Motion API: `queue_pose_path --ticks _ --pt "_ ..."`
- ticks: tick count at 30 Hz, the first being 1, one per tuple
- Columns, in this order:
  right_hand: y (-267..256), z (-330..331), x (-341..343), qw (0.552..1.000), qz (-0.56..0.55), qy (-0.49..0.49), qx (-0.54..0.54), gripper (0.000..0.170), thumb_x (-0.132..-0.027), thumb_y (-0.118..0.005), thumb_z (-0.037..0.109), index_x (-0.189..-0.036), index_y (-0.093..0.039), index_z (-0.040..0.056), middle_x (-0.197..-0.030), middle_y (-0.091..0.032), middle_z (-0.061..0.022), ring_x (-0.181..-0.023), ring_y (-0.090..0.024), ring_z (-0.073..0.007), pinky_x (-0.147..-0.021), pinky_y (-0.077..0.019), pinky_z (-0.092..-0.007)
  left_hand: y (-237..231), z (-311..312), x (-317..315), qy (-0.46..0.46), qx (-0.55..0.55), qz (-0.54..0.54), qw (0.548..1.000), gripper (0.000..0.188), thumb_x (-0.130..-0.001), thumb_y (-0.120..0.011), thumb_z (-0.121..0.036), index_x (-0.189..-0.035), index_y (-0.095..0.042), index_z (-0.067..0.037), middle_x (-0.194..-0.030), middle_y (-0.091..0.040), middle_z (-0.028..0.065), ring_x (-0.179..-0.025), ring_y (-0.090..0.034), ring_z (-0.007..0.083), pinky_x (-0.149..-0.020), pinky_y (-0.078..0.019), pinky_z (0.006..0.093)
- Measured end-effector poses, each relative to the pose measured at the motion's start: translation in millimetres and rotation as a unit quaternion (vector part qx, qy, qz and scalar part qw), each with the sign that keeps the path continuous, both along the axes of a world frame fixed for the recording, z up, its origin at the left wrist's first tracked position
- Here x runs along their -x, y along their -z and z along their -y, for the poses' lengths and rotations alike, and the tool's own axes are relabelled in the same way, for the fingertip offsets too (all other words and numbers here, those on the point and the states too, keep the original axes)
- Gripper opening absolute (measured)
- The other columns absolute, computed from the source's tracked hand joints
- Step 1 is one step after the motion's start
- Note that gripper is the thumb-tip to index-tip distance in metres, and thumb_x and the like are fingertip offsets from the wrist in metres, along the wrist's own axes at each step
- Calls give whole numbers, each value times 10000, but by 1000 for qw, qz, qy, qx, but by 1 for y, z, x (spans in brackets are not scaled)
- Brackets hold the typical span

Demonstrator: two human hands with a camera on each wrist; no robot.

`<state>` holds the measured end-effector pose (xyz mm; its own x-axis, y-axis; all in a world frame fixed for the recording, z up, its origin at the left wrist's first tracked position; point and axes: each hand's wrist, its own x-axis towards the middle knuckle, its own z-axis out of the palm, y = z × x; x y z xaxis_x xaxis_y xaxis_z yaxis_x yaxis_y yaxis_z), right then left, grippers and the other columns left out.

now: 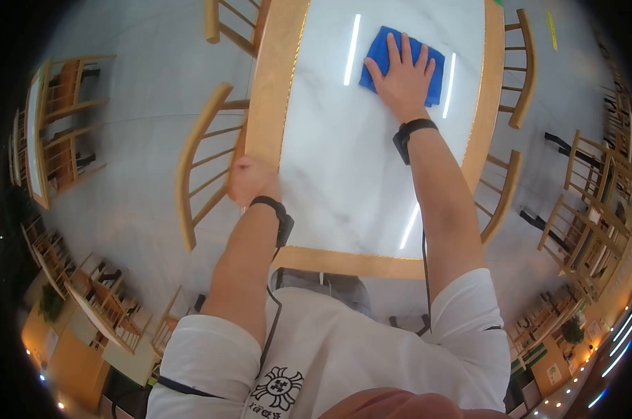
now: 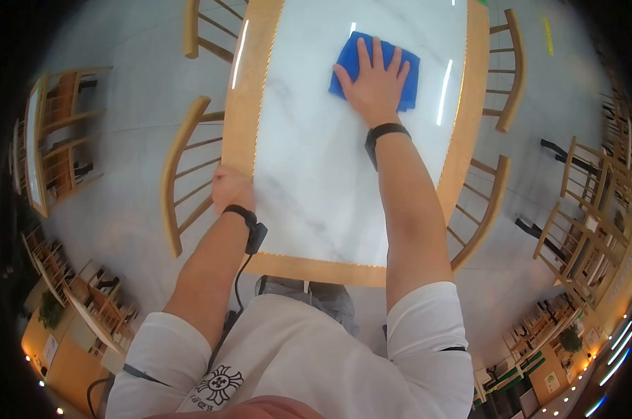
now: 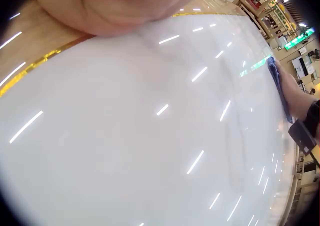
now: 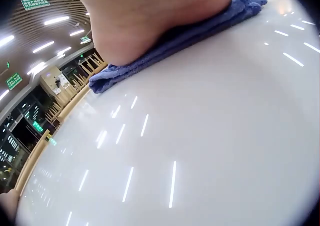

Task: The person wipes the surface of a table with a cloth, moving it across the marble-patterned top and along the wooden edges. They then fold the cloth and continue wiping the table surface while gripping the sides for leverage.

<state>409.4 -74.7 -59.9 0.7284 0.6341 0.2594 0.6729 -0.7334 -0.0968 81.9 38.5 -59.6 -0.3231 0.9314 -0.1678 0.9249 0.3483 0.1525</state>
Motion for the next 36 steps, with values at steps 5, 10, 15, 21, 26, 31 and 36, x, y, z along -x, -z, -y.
queue_pose_path --ticks 5,10,15,21,26,31,36 --pt "13 12 1 1000 -17 -4 -10 591 -1098 -483 470 -1639 -505 234 -1735 -427 -71 -1595 -338 -424 -1304 -199 -633 -1 1 0 20 31 -5 999 527 -1037 -377 -385 -928 -789 -75 -1006 -802 189 -961 -744 455 -887 -579 537" --pt "-2 52 57 999 -37 -24 -15 546 -1082 -520 342 -1596 -550 162 -1689 -492 -88 -1565 -409 -393 -1301 -251 -589 12 -3 13 71 79 20 994 564 -1075 -316 -417 -1108 -772 -86 -1124 -800 197 -1079 -738 461 -956 -567 537" --pt "-21 126 153 993 -112 -24 8 548 -1062 -557 284 -1587 -553 127 -1679 -496 -111 -1544 -427 -408 -1300 -264 -583 -31 2 -1 78 126 56 987 578 -1098 -285 -423 -1261 -716 -74 -1244 -766 226 -1171 -715 460 -1022 -545 559" --pt "-36 223 278 981 -192 28 28 571 -1033 -599 240 -1585 -551 99 -1668 -495 -158 -1540 -417 -445 -1294 -280 -587 7 -5 19 142 112 97 979 593 -1102 -276 -405 -1315 -679 -26 -1312 -743 229 -1218 -701 455 -1059 -530 569" --pt "-33 290 344 974 -210 69 39 590 -1011 -619 266 -1580 -565 122 -1679 -486 -143 -1552 -397 -446 -1300 -245 -608 -39 3 -2 84 149 121 978 612 -1101 -259 -413 -1326 -680 -30 -1327 -739 227 -1241 -690 455 -1099 -508 560" --pt "-41 308 359 972 -175 122 95 627 -979 -629 353 -1578 -584 171 -1695 -474 -123 -1574 -347 -468 -1286 -126 -724 -40 4 -2 80 140 111 981 621 -1098 -257 -428 -1288 -709 -47 -1326 -745 214 -1237 -693 444 -1109 -496 563" --pt "-23 318 328 979 -160 105 72 618 -1002 -589 331 -1591 -564 146 -1702 -459 -145 -1587 -325 -479 -1271 -127 -751 -31 0 1 64 144 83 984 602 -1096 -265 -429 -1258 -731 -82 -1288 -762 206 -1211 -703 452 -1086 -507 547"
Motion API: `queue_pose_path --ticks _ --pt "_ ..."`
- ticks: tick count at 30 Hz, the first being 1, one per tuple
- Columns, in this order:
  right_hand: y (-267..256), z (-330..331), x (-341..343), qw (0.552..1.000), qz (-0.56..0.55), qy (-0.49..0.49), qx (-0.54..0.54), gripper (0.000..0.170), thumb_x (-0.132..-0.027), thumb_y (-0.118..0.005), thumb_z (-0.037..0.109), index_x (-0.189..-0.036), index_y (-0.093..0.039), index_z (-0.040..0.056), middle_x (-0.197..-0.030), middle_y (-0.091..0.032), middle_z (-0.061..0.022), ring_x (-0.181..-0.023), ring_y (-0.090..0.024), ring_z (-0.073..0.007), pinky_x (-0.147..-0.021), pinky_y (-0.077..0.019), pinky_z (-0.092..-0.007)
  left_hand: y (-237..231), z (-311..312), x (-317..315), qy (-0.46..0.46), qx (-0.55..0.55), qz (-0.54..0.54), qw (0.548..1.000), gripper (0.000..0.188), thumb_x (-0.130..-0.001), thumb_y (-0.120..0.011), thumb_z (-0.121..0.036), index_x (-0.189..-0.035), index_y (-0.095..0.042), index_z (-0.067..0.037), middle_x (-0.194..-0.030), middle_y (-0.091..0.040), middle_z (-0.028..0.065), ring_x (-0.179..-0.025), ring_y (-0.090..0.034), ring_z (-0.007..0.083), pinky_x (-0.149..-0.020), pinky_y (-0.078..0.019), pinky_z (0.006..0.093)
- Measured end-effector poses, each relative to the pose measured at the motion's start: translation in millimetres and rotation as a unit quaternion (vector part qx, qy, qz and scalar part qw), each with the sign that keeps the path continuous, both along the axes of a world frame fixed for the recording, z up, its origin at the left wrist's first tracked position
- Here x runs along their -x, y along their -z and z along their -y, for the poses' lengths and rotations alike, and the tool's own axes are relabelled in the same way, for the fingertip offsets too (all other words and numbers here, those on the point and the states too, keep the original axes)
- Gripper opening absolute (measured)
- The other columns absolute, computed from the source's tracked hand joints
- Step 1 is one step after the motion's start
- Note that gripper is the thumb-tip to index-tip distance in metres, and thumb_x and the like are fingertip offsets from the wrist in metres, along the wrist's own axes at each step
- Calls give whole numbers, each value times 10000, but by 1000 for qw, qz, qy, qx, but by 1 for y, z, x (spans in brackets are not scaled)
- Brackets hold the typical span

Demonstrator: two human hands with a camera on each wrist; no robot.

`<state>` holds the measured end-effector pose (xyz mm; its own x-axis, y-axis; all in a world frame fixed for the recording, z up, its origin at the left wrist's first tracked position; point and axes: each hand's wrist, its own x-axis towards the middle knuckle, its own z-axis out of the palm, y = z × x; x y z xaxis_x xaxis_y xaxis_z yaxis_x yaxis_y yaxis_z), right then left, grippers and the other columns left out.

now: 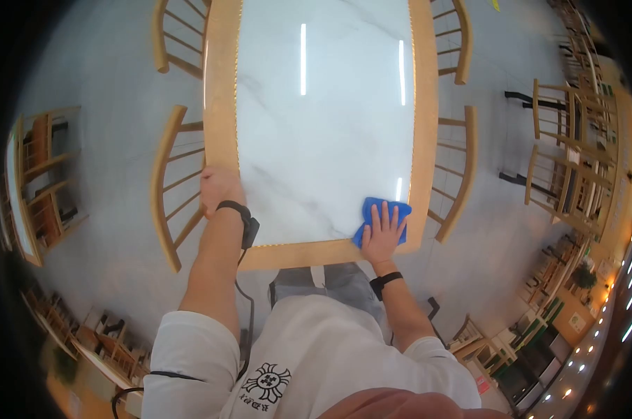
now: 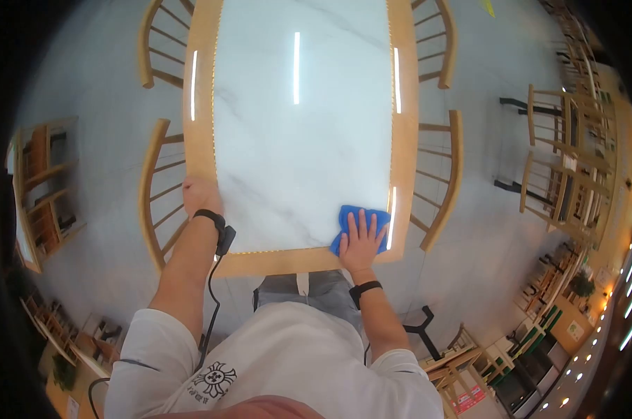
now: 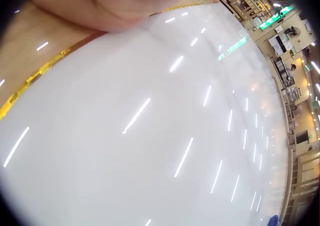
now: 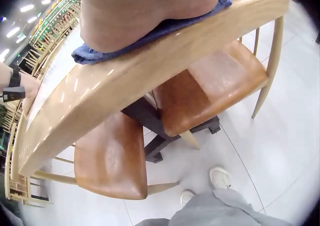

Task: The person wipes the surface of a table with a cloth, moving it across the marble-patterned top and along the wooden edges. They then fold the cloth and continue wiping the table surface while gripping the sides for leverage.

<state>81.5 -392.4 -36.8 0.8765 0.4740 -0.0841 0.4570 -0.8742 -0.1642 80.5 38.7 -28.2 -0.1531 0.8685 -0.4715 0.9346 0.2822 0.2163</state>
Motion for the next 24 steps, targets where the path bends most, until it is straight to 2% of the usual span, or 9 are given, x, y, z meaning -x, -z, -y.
queue_pose_path --ticks 3,4,7,12,15,18,21,23,24 --pt "3 -9 -59 1000 -9 6 -12 622 -1016 -575 301 -1610 -536 123 -1703 -456 -151 -1585 -334 -475 -1277 -157 -727 -9 4 -3 41 -30 -42 998 584 -1094 -283 -417 -1234 -740 -82 -1230 -778 204 -1161 -717 457 -1048 -523 540" --pt "4 -16 -83 1000 9 -3 -6 620 -1025 -565 278 -1621 -518 116 -1700 -459 -154 -1585 -342 -466 -1288 -185 -690 -5 2 -5 19 -48 -50 997 568 -1089 -303 -406 -1190 -754 -76 -1197 -784 202 -1128 -723 458 -1028 -529 543" --pt "8 -40 -163 999 37 -33 -20 610 -1037 -554 276 -1622 -512 110 -1698 -459 -158 -1581 -353 -461 -1293 -207 -661 18 1 -2 -21 -103 -79 991 519 -1067 -368 -370 -1046 -785 -62 -1094 -798 199 -1035 -737 459 -963 -548 553" --pt "4 -90 -286 995 59 -74 -27 605 -1058 -532 265 -1639 -479 103 -1706 -445 -159 -1572 -367 -463 -1275 -248 -651 57 -1 11 -34 -207 -110 972 441 -1019 -470 -321 -867 -789 -58 -953 -792 208 -922 -738 455 -855 -565 569" --pt "17 -116 -354 989 93 -103 -44 603 -1068 -526 267 -1649 -461 120 -1709 -443 -145 -1576 -371 -443 -1264 -273 -641 25 -1 -3 -73 -128 -99 984 532 -1068 -393 -420 -1070 -806 -84 -1099 -792 214 -1052 -734 473 -930 -572 553" --pt "16 -140 -398 991 99 -79 -32 578 -1101 -489 286 -1661 -450 149 -1721 -429 -124 -1593 -357 -406 -1273 -280 -617 23 2 -3 -29 -202 -128 970 439 -1038 -469 -351 -1002 -796 -61 -1019 -791 211 -982 -736 466 -892 -565 563" --pt "12 -153 -419 993 97 -60 -23 569 -1126 -443 306 -1675 -429 158 -1733 -410 -117 -1604 -340 -398 -1284 -267 -622 -7 8 -20 -49 -206 -85 974 466 -1032 -457 -340 -917 -794 -41 -1022 -790 211 -965 -726 445 -925 -526 572" --pt "12 -153 -421 994 93 -54 -27 573 -1126 -440 311 -1678 -423 157 -1734 -409 -116 -1605 -338 -398 -1287 -263 -627 -2 7 -13 -36 -199 -87 976 478 -1039 -447 -348 -925 -795 -40 -1013 -791 206 -985 -723 439 -935 -519 577" --pt "11 -154 -420 993 104 -50 -9 569 -1119 -455 293 -1671 -430 160 -1728 -422 -102 -1602 -350 -370 -1296 -275 -567 2 6 -12 -29 -194 -87 977 485 -1042 -443 -351 -929 -796 -39 -1009 -791 204 -995 -722 435 -940 -516 580"
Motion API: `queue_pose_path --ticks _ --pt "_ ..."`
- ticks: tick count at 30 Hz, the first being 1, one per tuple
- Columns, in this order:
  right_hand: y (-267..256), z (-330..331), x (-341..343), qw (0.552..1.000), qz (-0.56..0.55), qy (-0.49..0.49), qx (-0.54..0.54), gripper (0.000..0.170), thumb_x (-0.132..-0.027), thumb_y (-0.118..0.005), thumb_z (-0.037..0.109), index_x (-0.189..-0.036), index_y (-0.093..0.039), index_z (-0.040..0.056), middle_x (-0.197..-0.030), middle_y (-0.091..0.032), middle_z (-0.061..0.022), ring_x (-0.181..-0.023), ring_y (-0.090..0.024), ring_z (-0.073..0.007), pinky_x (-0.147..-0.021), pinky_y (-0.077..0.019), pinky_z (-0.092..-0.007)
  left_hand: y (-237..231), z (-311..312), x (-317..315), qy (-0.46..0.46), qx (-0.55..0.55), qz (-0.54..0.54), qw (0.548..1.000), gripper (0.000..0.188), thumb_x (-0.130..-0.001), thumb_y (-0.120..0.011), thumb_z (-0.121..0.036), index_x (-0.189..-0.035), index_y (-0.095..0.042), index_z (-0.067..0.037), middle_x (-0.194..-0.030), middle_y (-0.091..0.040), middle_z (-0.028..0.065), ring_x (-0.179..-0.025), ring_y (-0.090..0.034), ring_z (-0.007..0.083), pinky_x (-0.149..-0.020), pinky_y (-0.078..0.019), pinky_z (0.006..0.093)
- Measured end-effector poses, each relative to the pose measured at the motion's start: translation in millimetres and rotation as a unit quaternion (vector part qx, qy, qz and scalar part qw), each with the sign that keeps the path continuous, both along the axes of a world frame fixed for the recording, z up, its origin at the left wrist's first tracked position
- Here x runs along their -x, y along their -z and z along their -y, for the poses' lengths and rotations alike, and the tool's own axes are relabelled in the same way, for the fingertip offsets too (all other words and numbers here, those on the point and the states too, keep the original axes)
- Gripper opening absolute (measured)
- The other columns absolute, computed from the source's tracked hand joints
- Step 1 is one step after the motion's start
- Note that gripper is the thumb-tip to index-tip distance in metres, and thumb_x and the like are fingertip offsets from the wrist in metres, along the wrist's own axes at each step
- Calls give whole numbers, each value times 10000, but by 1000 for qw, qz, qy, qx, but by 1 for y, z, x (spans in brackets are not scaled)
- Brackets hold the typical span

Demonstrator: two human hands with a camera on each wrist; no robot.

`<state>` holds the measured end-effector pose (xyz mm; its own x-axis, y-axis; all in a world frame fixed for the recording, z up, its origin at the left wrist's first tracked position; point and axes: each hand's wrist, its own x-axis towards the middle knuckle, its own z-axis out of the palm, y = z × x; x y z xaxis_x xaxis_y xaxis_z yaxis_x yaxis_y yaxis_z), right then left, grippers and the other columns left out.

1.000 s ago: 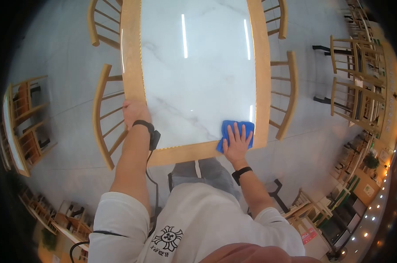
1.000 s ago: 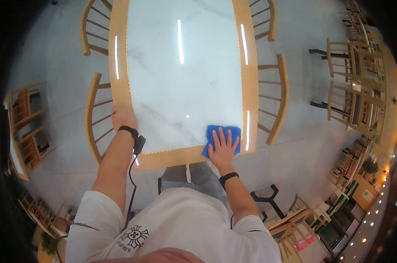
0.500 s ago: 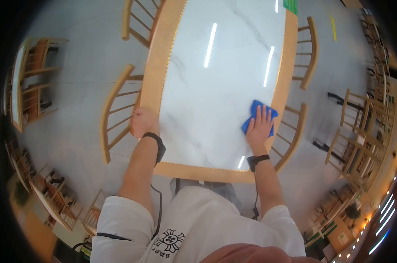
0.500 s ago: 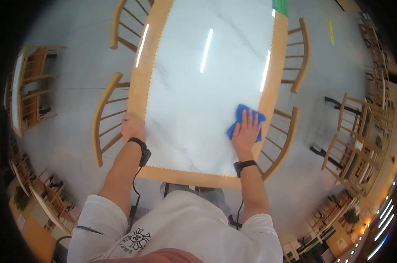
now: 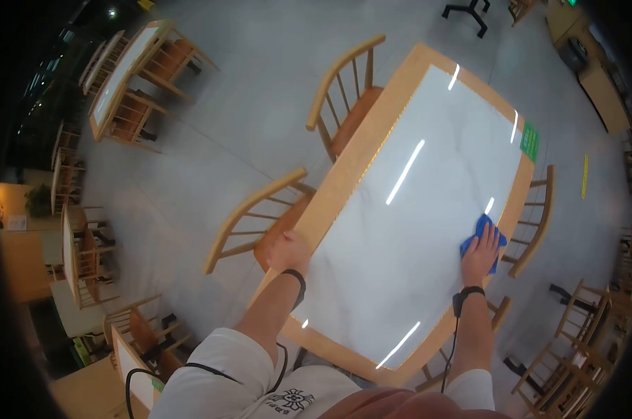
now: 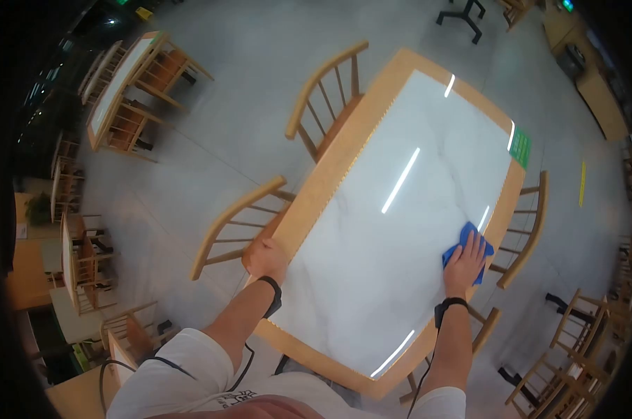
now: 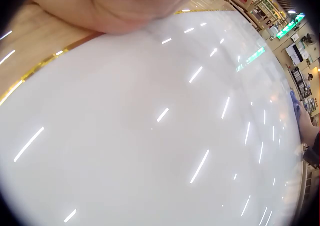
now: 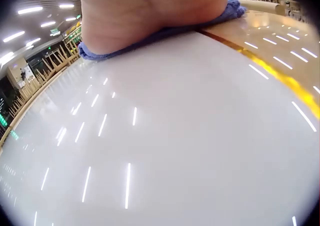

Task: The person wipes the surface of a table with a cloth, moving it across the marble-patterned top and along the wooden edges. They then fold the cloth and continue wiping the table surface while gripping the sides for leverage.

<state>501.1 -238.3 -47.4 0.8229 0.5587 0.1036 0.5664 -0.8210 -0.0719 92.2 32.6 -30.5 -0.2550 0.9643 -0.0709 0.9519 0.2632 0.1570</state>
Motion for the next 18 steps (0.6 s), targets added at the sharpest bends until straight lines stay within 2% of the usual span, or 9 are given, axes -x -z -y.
queue_pose_path --ticks 3,4,10,18 --pt "-8 -2 2 1000 0 3 17 571 -1117 -450 281 -1674 -423 159 -1731 -414 -108 -1602 -350 -370 -1298 -275 -556 2 0 -2 -39 17 11 999 483 -1046 -439 -344 -920 -796 -44 -1005 -793 193 -998 -721 427 -925 -519 578" --pt "-7 -2 2 1000 -15 2 -11 559 -1118 -439 290 -1660 -453 157 -1721 -424 -119 -1605 -336 -390 -1291 -256 -625 4 0 -1 -32 20 -1 999 490 -1052 -423 -339 -920 -798 -52 -1009 -796 185 -1005 -721 418 -949 -510 569" --pt "0 2 -1 1000 -2 1 -11 566 -1112 -449 300 -1659 -454 157 -1722 -425 -115 -1602 -340 -396 -1293 -262 -610 -2 2 -2 -19 22 1 1000 512 -1063 -393 -342 -922 -796 -60 -999 -801 180 -997 -725 410 -991 -485 557" --pt "-6 0 3 1000 0 0 -22 573 -1102 -464 292 -1658 -454 159 -1721 -429 -105 -1596 -352 -391 -1299 -258 -602 -2 2 -1 -26 25 19 999 483 -1046 -427 -346 -916 -790 -56 -1013 -796 184 -985 -723 417 -944 -494 575"
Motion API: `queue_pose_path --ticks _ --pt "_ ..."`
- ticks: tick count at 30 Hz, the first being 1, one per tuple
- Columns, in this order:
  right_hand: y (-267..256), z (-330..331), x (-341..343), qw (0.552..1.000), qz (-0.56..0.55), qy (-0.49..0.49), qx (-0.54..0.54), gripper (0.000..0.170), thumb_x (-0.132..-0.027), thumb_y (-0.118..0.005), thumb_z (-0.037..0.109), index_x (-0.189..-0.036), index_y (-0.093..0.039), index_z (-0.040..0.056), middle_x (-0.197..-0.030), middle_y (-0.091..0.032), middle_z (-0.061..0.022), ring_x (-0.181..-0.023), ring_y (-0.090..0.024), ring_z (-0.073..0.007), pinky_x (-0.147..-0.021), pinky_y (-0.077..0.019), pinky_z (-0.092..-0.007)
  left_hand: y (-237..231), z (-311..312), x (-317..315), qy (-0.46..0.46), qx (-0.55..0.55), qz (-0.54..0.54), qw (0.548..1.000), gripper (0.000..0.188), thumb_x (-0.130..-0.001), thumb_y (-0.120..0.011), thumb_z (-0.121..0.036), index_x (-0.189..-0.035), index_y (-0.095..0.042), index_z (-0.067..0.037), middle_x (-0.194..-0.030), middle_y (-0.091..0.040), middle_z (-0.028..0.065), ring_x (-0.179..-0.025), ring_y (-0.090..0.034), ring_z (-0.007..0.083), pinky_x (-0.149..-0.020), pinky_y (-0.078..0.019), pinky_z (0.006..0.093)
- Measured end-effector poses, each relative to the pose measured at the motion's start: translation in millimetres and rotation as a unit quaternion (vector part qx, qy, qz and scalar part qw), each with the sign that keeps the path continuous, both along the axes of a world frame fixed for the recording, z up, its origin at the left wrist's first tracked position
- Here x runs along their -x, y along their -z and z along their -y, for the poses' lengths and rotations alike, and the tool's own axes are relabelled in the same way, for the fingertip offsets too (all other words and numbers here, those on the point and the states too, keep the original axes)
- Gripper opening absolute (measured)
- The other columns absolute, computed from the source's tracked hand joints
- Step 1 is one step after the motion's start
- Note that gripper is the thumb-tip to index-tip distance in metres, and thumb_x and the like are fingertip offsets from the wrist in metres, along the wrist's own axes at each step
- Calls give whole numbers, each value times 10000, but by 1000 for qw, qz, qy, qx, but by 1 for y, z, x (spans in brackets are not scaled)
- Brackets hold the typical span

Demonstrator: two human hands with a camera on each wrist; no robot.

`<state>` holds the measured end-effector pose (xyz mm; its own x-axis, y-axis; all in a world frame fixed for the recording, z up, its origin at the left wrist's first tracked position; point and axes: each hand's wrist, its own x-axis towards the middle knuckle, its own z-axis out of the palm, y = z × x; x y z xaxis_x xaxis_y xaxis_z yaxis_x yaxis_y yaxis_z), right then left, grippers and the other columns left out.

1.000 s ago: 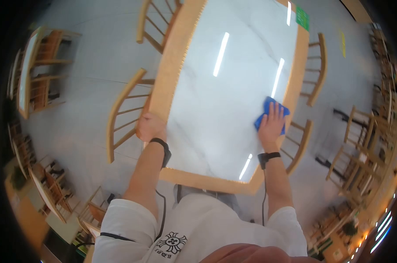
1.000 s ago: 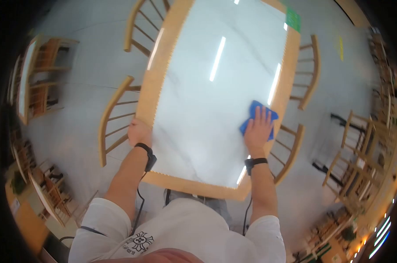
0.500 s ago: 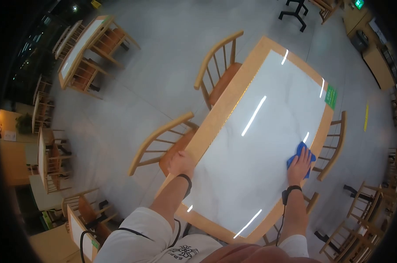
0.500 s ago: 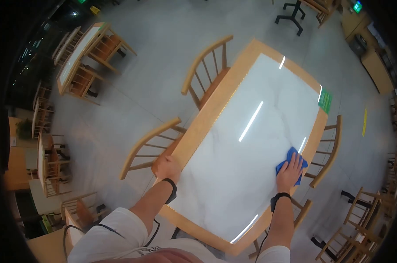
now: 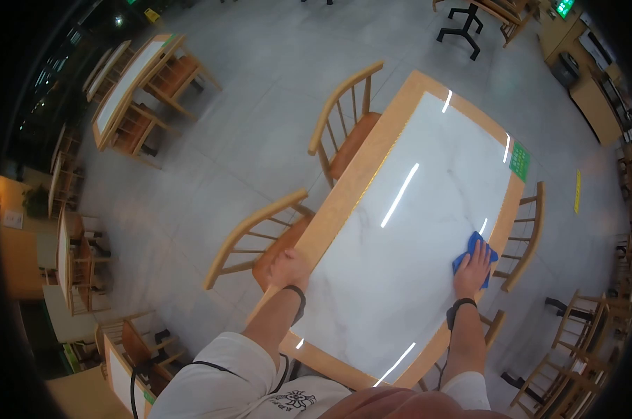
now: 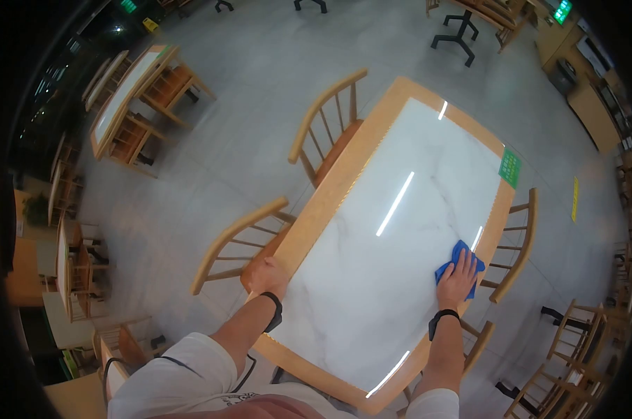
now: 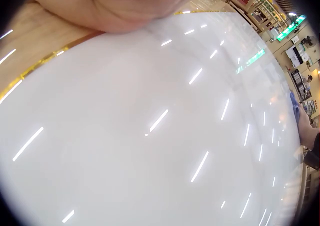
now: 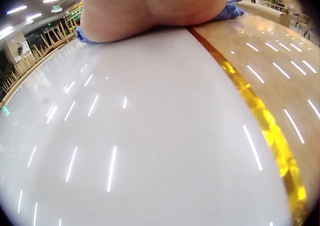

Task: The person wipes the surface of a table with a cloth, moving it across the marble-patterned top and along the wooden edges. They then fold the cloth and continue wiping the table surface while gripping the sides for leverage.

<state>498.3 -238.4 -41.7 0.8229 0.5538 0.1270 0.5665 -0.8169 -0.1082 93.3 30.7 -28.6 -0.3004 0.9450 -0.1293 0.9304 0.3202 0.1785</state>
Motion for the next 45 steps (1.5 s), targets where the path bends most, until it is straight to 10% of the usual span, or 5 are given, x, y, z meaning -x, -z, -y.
queue_pose_path --ticks 16,24,34,45 --pt "2 1 7 1000 -1 20 0 576 -1110 -448 297 -1670 -439 162 -1735 -412 -102 -1602 -346 -391 -1304 -252 -606 7 -2 9 3 80 -8 997 508 -1081 -391 -384 -990 -773 -62 -1073 -793 143 -1071 -698 411 -1039 -428 595" --pt "25 23 29 999 16 40 -5 598 -1087 -521 313 -1653 -458 129 -1720 -426 -147 -1579 -378 -414 -1298 -267 -599 6 -7 11 20 92 -32 995 565 -1081 -367 -417 -1040 -805 -62 -1078 -803 195 -1032 -757 427 -937 -565 562" --pt "1 128 251 995 -39 91 -6 649 -1050 -544 295 -1644 -448 52 -1736 -388 -171 -1599 -315 -455 -1314 -187 -640 -12 -1 11 117 155 59 979 569 -1100 -294 -431 -1320 -683 -79 -1279 -749 245 -1207 -704 464 -1036 -529 565" --pt "-18 211 414 967 -162 194 23 664 -1056 -496 290 -1651 -419 4 -1748 -338 -232 -1618 -252 -494 -1309 -137 -660 -7 1 11 106 114 102 982 639 -1106 -275 -463 -1263 -715 -28 -1283 -744 267 -1206 -691 497 -1061 -529 553"
